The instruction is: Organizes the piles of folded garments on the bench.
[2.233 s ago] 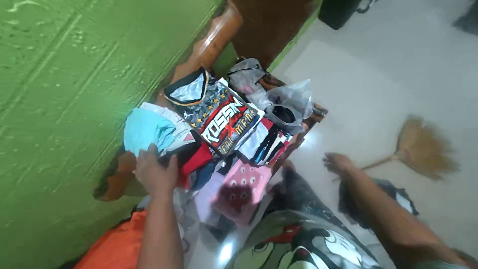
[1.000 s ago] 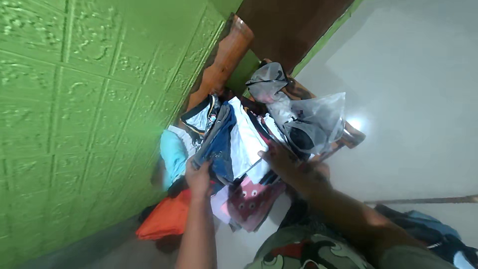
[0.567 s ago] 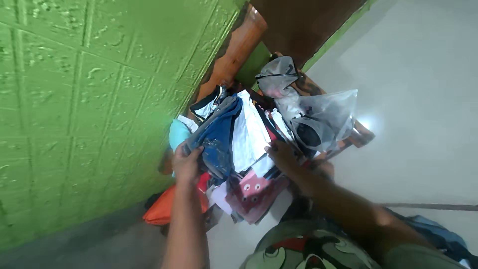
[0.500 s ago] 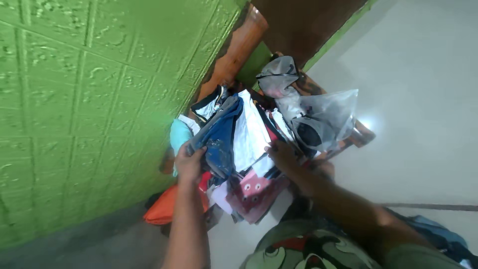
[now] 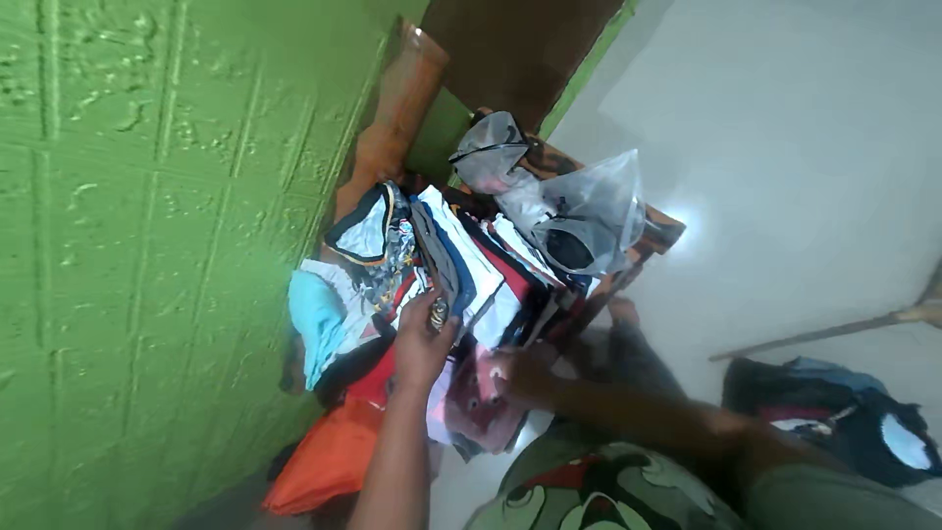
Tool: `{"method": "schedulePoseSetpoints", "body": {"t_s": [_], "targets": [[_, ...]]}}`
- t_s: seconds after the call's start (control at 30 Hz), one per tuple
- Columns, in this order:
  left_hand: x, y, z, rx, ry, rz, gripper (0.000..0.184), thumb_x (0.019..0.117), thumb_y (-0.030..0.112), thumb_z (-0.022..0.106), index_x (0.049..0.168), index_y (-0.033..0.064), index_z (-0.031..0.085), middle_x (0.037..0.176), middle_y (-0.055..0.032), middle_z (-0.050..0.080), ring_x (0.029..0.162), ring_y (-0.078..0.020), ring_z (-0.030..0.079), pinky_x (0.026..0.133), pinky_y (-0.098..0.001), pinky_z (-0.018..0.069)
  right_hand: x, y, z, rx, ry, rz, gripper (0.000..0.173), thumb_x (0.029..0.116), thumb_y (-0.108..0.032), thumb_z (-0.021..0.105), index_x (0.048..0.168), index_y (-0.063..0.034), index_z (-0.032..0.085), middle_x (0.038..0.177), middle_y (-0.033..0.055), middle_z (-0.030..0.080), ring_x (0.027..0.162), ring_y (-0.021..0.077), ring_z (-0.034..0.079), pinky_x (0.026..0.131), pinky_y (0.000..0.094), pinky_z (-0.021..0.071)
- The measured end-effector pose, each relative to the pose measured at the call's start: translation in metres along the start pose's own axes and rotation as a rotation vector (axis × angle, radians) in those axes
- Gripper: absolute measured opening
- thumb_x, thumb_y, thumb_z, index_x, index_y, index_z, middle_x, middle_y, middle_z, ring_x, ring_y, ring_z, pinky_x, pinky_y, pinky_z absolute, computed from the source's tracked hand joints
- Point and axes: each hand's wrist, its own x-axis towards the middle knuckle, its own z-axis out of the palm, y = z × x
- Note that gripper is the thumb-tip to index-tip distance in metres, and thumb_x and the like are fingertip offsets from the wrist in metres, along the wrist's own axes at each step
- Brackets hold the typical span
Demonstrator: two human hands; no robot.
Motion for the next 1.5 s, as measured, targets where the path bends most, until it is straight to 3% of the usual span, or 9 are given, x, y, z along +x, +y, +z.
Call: {"method": "schedulePoseSetpoints", "body": {"t_s": [0.13, 0.4, 0.53, 0.63, 0.8, 0.9, 1.0, 1.2, 1.5], "targets": [[-0.002, -0.004, 0.0, 0.033, -0.004, 0.083, 0.056, 0.0924, 0.028, 0.074, 0.145, 0.0187, 0.057, 0.145, -0.0136, 0.055, 0.127, -0.0269, 0.058, 0.099, -0.0501, 0.0538, -0.017, 0.048, 0.024, -0.186, -0.199, 0.206, 0.046, 0.1034, -0.031, 0.058, 0.133, 0.0037, 0.062, 0.135, 0.0302, 0.06, 0.129, 0.0488, 0.055, 0.106, 0.0702, 0.0418], [-0.013, -0.031, 0.007, 0.006, 0.061, 0.31, 0.066, 0.0913, 0.029, 0.072, 0.151, 0.0119, 0.05, 0.149, -0.0186, 0.051, 0.133, -0.0304, 0.054, 0.105, -0.0496, 0.0498, -0.076, 0.139, 0.054, -0.102, 0.097, 0.528, 0.043, 0.107, -0.032, 0.049, 0.139, -0.0048, 0.06, 0.133, 0.0279, 0.063, 0.124, 0.0491, 0.059, 0.101, 0.0725, 0.0439], [-0.049, -0.049, 0.028, -0.034, 0.263, 0.461, 0.035, 0.0974, 0.019, 0.064, 0.125, -0.0025, 0.067, 0.126, -0.0228, 0.065, 0.111, -0.0266, 0.066, 0.093, -0.0393, 0.058, -0.115, 0.184, 0.101, -0.133, -0.007, 0.583, 0.049, 0.1009, -0.043, 0.059, 0.136, -0.0091, 0.066, 0.142, 0.028, 0.057, 0.138, 0.0531, 0.045, 0.11, 0.0794, 0.0271], [-0.074, -0.032, 0.059, 0.047, 0.085, 0.452, 0.028, 0.0988, 0.019, 0.062, 0.115, -0.0028, 0.072, 0.111, -0.0201, 0.071, 0.1, -0.027, 0.071, 0.09, -0.0426, 0.0596, -0.123, 0.192, 0.114, -0.146, -0.161, 0.639, 0.055, 0.1029, -0.048, 0.054, 0.135, -0.0046, 0.066, 0.145, 0.0289, 0.055, 0.141, 0.0538, 0.04, 0.111, 0.0805, 0.0226], [-0.044, 0.023, 0.136, 0.392, -0.312, 0.629, 0.03, 0.1004, 0.025, 0.06, 0.123, 0.0094, 0.073, 0.142, -0.014, 0.062, 0.138, -0.035, 0.052, 0.117, -0.0581, 0.0358, -0.151, 0.21, 0.119, -0.092, -0.379, 0.752, 0.06, 0.1034, -0.049, 0.052, 0.133, 0.0029, 0.064, 0.142, 0.031, 0.056, 0.14, 0.052, 0.043, 0.11, 0.0786, 0.0267], [0.005, 0.062, 0.166, 0.534, -0.313, 0.784, 0.031, 0.0968, 0.022, 0.066, 0.126, 0.0128, 0.071, 0.147, -0.0175, 0.056, 0.144, -0.0419, 0.043, 0.119, -0.0677, 0.0258, -0.176, 0.237, 0.119, -0.049, -0.338, 0.71, 0.066, 0.1011, -0.056, 0.053, 0.138, -0.0019, 0.062, 0.147, 0.0286, 0.053, 0.146, 0.0507, 0.036, 0.113, 0.0802, 0.0192], [0.049, 0.083, 0.179, 0.681, -0.369, 0.67, 0.044, 0.0909, 0.028, 0.074, 0.133, 0.0156, 0.068, 0.153, -0.0213, 0.048, 0.147, -0.0479, 0.035, 0.119, -0.0716, 0.0187, -0.192, 0.256, 0.121, -0.018, -0.328, 0.719, 0.065, 0.1005, -0.058, 0.053, 0.138, -0.0052, 0.063, 0.149, 0.0263, 0.052, 0.147, 0.0489, 0.035, 0.115, 0.0799, 0.0153], [0.046, 0.056, 0.147, 0.618, -0.295, 0.45, 0.026, 0.093, 0.014, 0.071, 0.116, 0.0018, 0.07, 0.128, -0.0226, 0.065, 0.128, -0.0444, 0.057, 0.105, -0.0644, 0.0459, -0.216, 0.262, 0.106, 0.029, -0.33, 0.662, 0.059, 0.1035, -0.053, 0.05, 0.14, -0.009, 0.063, 0.152, 0.022, 0.052, 0.15, 0.0472, 0.031, 0.114, 0.0814, 0.0128], [0.006, 0.026, 0.11, 0.361, -0.036, 0.285, 0.026, 0.1001, 0.011, 0.064, 0.123, 0.0005, 0.068, 0.141, -0.0172, 0.062, 0.127, -0.0316, 0.062, 0.107, -0.0529, 0.0498, -0.231, 0.277, 0.095, 0.04, -0.305, 0.591, 0.057, 0.1045, -0.054, 0.048, 0.14, -0.0126, 0.064, 0.155, 0.016, 0.05, 0.153, 0.0433, 0.027, 0.116, 0.0792, 0.0099]]}}
